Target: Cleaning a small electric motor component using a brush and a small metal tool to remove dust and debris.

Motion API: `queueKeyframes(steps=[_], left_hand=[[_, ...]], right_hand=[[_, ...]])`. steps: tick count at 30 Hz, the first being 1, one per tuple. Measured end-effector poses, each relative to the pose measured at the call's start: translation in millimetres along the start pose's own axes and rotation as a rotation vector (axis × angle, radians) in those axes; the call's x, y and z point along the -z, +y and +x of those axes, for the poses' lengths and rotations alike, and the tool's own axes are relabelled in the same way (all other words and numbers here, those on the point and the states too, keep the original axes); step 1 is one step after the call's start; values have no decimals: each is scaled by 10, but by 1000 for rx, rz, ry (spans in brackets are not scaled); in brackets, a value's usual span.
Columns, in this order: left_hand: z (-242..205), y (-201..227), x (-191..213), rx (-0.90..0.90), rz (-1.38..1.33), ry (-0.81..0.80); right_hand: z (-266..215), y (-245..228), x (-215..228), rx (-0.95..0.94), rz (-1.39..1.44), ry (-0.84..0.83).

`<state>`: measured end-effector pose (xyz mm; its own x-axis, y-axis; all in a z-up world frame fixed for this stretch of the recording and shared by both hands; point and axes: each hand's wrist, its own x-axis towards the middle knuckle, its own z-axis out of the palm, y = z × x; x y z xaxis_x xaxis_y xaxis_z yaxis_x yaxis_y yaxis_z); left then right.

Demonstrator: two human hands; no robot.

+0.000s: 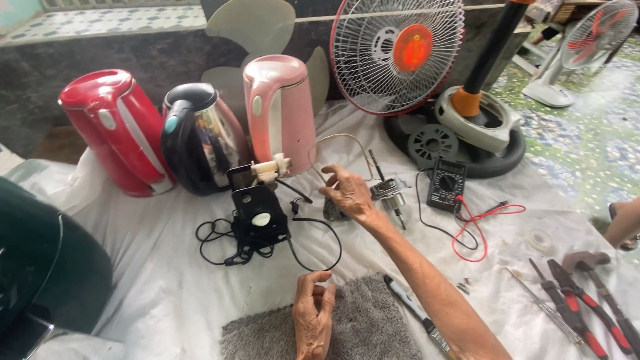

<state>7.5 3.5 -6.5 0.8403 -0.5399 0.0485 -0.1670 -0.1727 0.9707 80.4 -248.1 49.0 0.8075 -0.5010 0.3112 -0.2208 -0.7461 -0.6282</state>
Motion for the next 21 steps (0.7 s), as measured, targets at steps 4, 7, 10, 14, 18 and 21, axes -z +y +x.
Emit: queueKeyframes(steps=[4, 7, 10, 14, 18, 21], left_hand=[[28, -98, -44, -93, 9, 34], [31, -175, -58, -89, 12, 41], [48, -140, -61, -91, 8, 43], [32, -35, -62, -6, -44, 9], [20, 60, -13, -16, -27, 1], [-13, 42, -6, -68, -39, 2]], right_hand=[[-253, 5, 33, 156, 2, 126], [-615, -125, 138, 157, 58, 153], [-1009, -283, 332, 139, 137, 108], [-1538, -519, 786, -134, 370, -39], [-2003, -229, 1123, -260, 305, -47], [-2420, -4, 1249, -400, 184, -24]])
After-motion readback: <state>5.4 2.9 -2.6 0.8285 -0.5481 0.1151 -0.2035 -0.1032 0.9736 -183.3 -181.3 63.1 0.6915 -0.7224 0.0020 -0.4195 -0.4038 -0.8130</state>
